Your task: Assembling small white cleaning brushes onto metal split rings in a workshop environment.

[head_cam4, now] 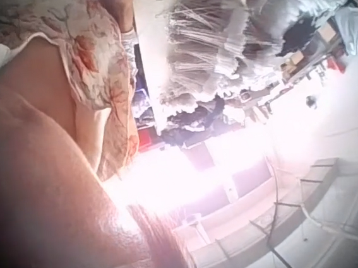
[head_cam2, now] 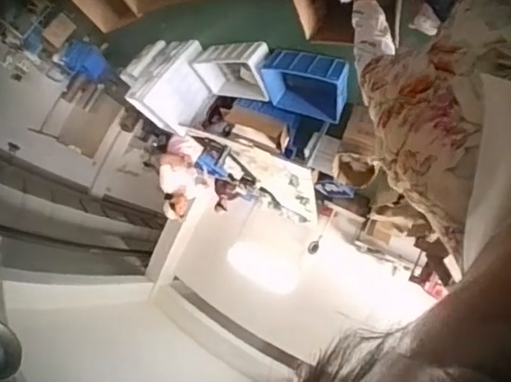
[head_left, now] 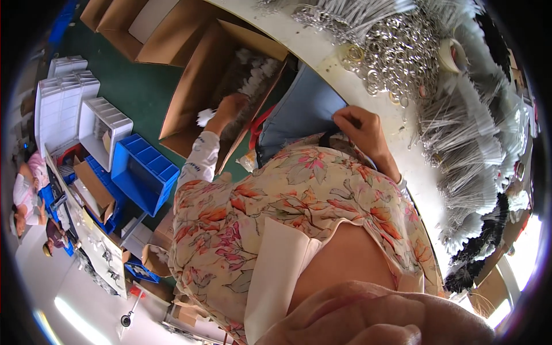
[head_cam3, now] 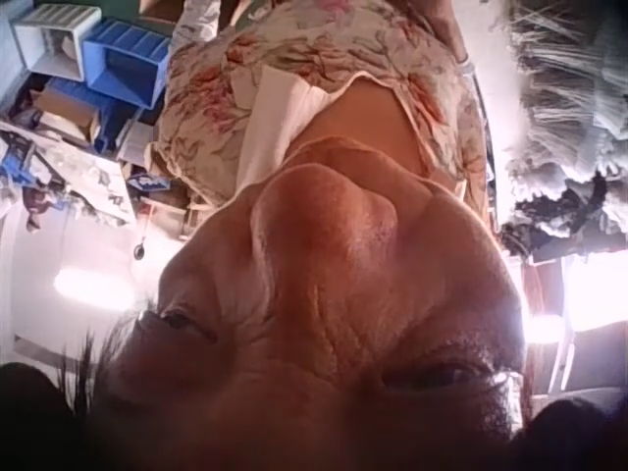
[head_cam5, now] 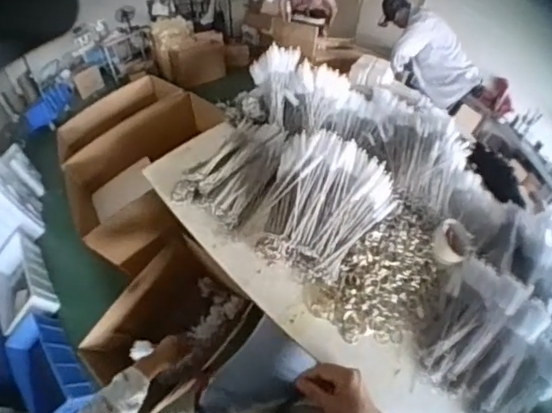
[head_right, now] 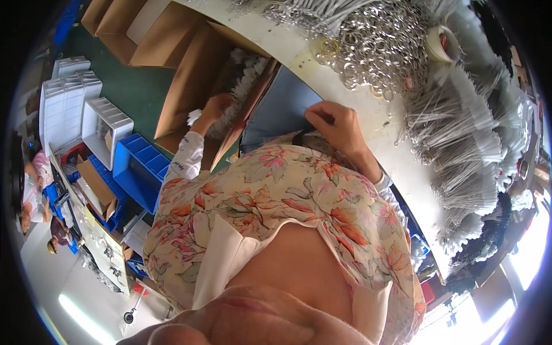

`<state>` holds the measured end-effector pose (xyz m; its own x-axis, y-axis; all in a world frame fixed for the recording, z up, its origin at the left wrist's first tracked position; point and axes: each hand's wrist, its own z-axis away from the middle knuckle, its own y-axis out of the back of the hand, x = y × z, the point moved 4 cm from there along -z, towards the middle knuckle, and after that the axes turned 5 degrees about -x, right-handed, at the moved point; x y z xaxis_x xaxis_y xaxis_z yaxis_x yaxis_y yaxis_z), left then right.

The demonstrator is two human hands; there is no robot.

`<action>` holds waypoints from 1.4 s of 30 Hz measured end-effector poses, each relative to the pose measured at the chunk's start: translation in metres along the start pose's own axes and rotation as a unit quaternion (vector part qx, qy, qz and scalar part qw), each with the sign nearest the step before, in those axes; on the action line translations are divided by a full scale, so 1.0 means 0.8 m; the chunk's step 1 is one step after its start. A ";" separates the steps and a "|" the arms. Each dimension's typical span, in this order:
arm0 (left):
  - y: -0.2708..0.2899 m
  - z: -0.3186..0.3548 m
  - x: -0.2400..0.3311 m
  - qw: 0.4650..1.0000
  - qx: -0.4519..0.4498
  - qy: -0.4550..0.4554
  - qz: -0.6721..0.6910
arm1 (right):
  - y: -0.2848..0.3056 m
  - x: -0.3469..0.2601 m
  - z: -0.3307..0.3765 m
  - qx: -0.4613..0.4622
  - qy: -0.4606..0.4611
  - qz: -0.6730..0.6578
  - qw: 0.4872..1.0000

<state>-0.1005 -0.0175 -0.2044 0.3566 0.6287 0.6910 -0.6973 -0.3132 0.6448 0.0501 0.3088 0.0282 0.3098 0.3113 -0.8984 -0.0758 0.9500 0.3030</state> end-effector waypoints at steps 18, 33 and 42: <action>-0.031 -0.140 -0.038 0.967 -0.029 0.232 0.096 | 0.035 -0.006 -0.001 -0.021 -0.078 -0.020 0.997; 0.391 -0.350 0.556 0.948 0.120 -0.292 -0.036 | 0.158 -0.071 0.059 0.030 0.116 -0.136 0.984; 0.326 -0.585 0.517 0.971 0.061 0.063 -0.222 | 0.209 -0.010 0.140 0.184 0.022 -0.242 0.952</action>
<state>-0.4261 0.4940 0.0967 0.5211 0.8008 0.2951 -0.4108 -0.0677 0.9092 0.1413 0.4619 0.1217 0.1841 -0.1526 -0.9710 0.4060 0.9115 -0.0662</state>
